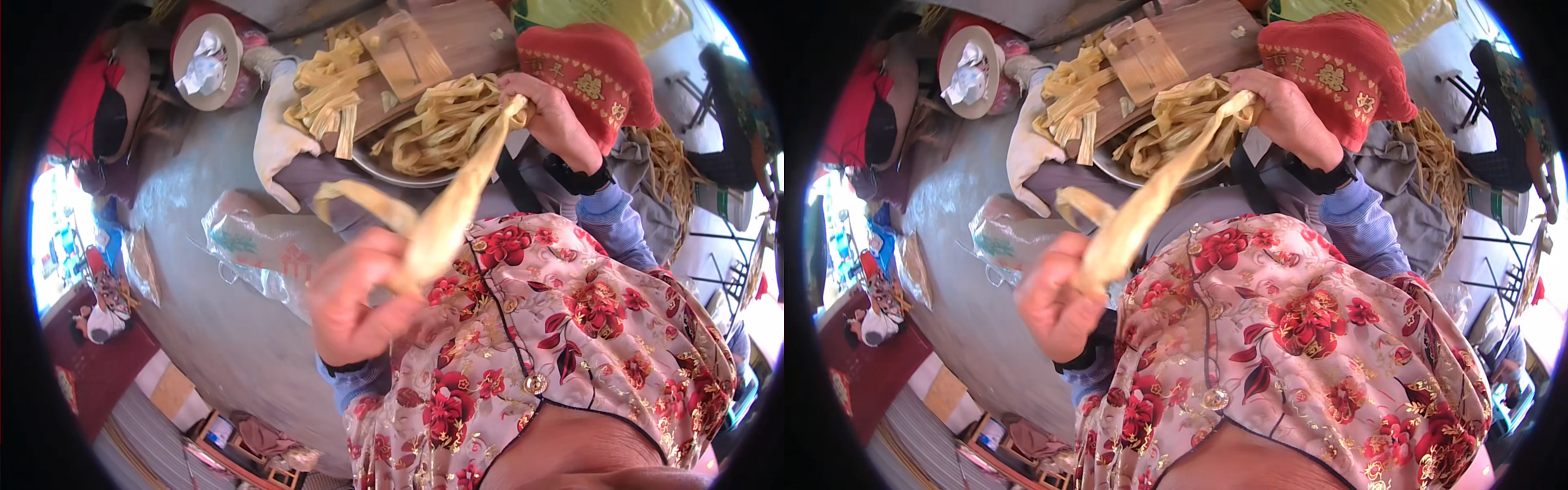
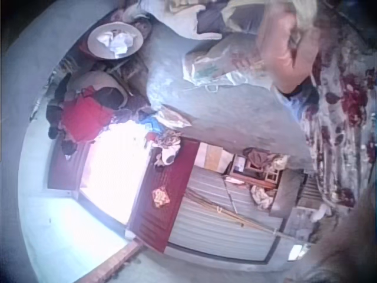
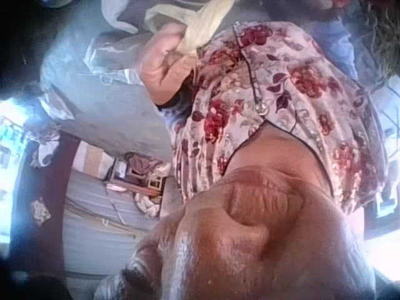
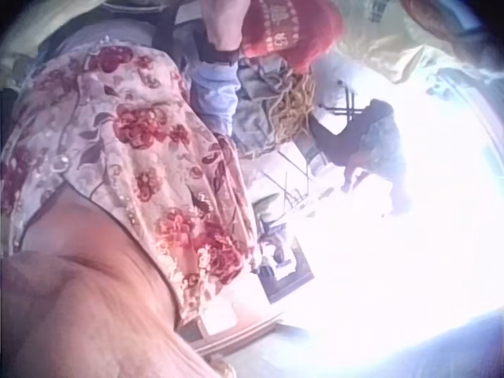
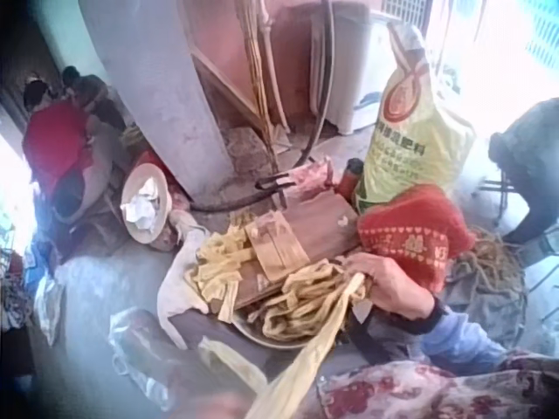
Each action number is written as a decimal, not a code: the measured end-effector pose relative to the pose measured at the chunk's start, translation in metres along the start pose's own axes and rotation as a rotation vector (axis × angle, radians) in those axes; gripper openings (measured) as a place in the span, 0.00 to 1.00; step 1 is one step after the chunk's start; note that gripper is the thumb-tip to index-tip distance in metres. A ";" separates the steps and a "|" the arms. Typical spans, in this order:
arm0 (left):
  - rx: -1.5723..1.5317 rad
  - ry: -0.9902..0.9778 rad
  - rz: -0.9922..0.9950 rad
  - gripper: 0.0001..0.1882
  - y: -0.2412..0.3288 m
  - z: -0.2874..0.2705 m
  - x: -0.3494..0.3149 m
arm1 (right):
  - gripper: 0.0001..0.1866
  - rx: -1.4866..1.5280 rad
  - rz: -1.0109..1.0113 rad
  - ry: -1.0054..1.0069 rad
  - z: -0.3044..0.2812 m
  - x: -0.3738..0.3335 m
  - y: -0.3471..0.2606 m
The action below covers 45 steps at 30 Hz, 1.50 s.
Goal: The person folds and rolls yellow paper strips by hand, inserting them into a wooden slot or holder while sitting on the floor.
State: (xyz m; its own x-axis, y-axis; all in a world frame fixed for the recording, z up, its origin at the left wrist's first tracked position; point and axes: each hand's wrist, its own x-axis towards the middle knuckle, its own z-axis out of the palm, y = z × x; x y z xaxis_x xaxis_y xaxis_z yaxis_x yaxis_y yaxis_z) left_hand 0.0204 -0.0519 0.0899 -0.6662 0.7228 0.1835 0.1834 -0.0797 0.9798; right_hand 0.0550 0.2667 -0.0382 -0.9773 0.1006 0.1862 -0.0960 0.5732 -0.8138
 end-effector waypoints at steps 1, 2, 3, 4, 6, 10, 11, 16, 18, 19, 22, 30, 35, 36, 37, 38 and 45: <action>-0.101 -0.123 0.024 0.12 0.003 0.001 0.009 | 0.11 -0.022 -0.039 -0.010 0.001 0.003 -0.003; -0.204 -0.247 0.047 0.12 0.003 0.004 0.018 | 0.10 -0.044 -0.077 -0.020 0.002 0.006 -0.005; -0.211 -0.261 0.055 0.12 -0.003 0.007 0.030 | 0.11 -0.046 -0.041 -0.026 -0.001 0.006 -0.006; -0.315 -0.353 0.116 0.12 -0.010 0.009 0.043 | 0.11 -0.056 -0.034 -0.015 -0.002 0.006 -0.006; -0.429 -0.461 0.181 0.11 -0.016 0.008 0.056 | 0.12 -0.024 -0.022 -0.052 -0.005 0.005 -0.005; -0.038 -0.148 -0.382 0.08 -0.082 -0.004 0.055 | 0.16 -0.063 0.148 -0.126 -0.001 -0.001 -0.010; 0.405 -0.118 -0.294 0.11 -0.098 0.000 0.056 | 0.17 -0.156 0.014 -0.123 -0.001 0.002 -0.010; 0.980 -0.319 -0.329 0.17 -0.155 0.023 0.051 | 0.22 -0.562 -0.033 -0.572 0.029 0.018 -0.016; 1.071 -0.422 -0.343 0.12 -0.181 0.031 0.049 | 0.19 -0.673 -0.108 -0.610 0.066 0.015 0.009; 1.060 -0.423 -0.323 0.12 -0.187 0.034 0.054 | 0.19 -0.693 -0.097 -0.607 0.076 0.016 0.017; 1.079 -0.462 -0.371 0.09 -0.203 0.039 0.059 | 0.11 -0.646 -0.079 -0.668 0.095 0.024 0.029; 0.997 -0.414 -0.393 0.10 -0.242 0.041 0.072 | 0.13 -0.518 0.135 -0.811 0.098 0.041 0.036; 0.902 -0.496 -0.607 0.15 -0.241 0.041 0.082 | 0.19 -0.410 0.181 -0.540 0.073 0.015 -0.004; 0.914 -0.476 -0.609 0.22 -0.245 0.042 0.079 | 0.19 -0.402 0.183 -0.551 0.058 0.013 -0.011; 0.917 -0.487 -0.610 0.23 -0.245 0.043 0.080 | 0.20 -0.349 0.118 -0.462 0.043 0.014 -0.018; 0.918 -0.496 -0.612 0.23 -0.246 0.046 0.082 | 0.21 -0.295 0.053 -0.375 0.029 0.012 -0.023; 0.938 -0.352 -0.631 0.18 -0.220 0.037 0.074 | 0.08 -0.186 0.178 -0.331 -0.002 -0.006 0.007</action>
State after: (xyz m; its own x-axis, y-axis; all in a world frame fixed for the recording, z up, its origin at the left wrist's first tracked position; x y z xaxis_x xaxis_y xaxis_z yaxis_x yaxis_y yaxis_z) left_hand -0.0427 0.0447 -0.1154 -0.6203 0.6144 -0.4876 0.4498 0.7879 0.4205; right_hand 0.0601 0.2721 -0.0442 -0.9864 -0.0379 -0.1601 0.0860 0.7105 -0.6984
